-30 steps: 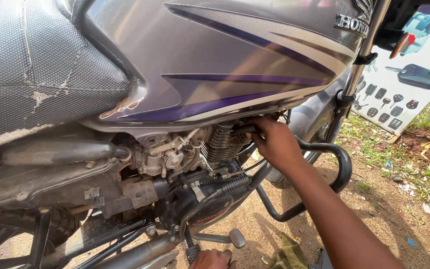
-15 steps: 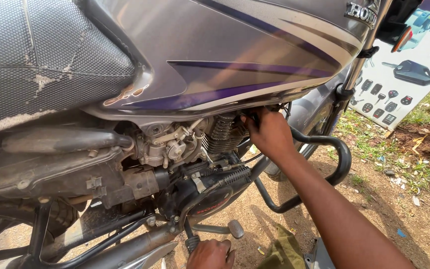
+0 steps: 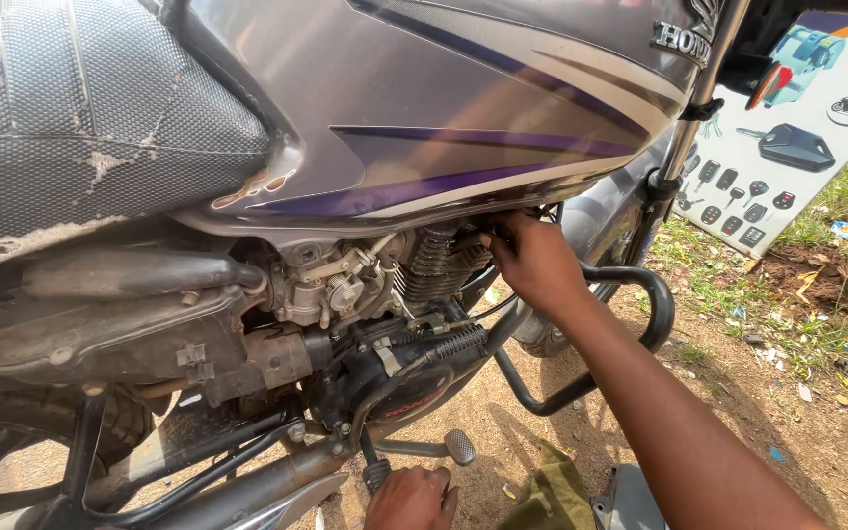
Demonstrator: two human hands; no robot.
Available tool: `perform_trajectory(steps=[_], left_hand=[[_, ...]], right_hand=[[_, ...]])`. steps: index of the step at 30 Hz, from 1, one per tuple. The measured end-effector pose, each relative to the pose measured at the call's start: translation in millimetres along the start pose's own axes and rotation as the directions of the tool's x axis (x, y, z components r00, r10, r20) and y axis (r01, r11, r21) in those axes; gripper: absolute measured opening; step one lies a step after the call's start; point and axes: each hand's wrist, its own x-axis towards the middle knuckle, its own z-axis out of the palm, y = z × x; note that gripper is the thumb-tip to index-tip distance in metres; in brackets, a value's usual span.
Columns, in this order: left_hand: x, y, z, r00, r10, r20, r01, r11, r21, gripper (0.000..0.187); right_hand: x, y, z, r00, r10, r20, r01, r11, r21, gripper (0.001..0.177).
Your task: Checking the spark plug and testing the engine start of a motorcycle.
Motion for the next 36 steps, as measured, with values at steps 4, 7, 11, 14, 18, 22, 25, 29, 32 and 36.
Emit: perform_trajectory(steps=[4,7,11,14,18,22,25,29,32,36], left_hand=[[-4.0,2.5,-3.8,1.0,-0.01,0.009,0.01,1.0,-0.018,0.025],[-3.9,3.4,-5.9,1.0,-0.024,-0.007,0.024,0.999,-0.032,0.025],[0.2,-5.6,0.5,1.0,0.003,-0.005,-0.003,1.0,-0.016,0.025],[3.1,-7.9,2.1,1.0,0.019,-0.001,-0.019,1.0,-0.014,0.024],[0.2,-5.4,-1.7,1.0,0.005,0.012,-0.005,1.0,-0.008,0.026],[-5.6,2.2,-10.8,1.0,-0.003,0.024,0.004,0.999,-0.032,0.027],[-4.3,0.3,-6.2,1.0,-0.008,0.019,0.009,1.0,-0.023,0.027],[-4.5,1.5,-11.4,0.999,-0.006,0.036,0.007,1.0,-0.007,0.028],[-7.6,0.2,-10.6,1.0,-0.005,0.017,0.005,0.999,-0.032,0.029],[-6.1,-1.0,-10.1,0.999,0.004,-0.035,-0.006,0.999,-0.035,0.029]], right_hand=[[1.6,9.1,4.8,0.997,0.078,-0.001,-0.078,0.994,0.071,0.032],[0.2,10.1,8.4,0.992,-0.089,-0.092,0.091,0.996,0.015,0.031],[-2.4,2.6,10.1,0.995,0.079,-0.063,-0.069,0.988,0.142,0.031],[-5.2,-5.6,8.7,0.992,-0.03,-0.124,0.03,1.0,0.0,0.026],[-4.9,-5.4,7.6,0.981,0.108,-0.159,-0.086,0.986,0.14,0.024],[-7.3,2.9,11.5,0.971,-0.129,-0.199,0.128,0.992,-0.015,0.022],[-4.8,2.8,13.9,0.977,-0.161,-0.14,0.163,0.987,0.002,0.024],[-1.4,6.1,16.4,0.993,-0.065,-0.102,0.064,0.998,-0.015,0.026],[1.0,9.6,21.1,0.993,-0.102,-0.062,0.099,0.994,-0.053,0.03],[-9.9,18.4,12.1,0.999,-0.044,-0.021,0.043,0.997,-0.069,0.039]])
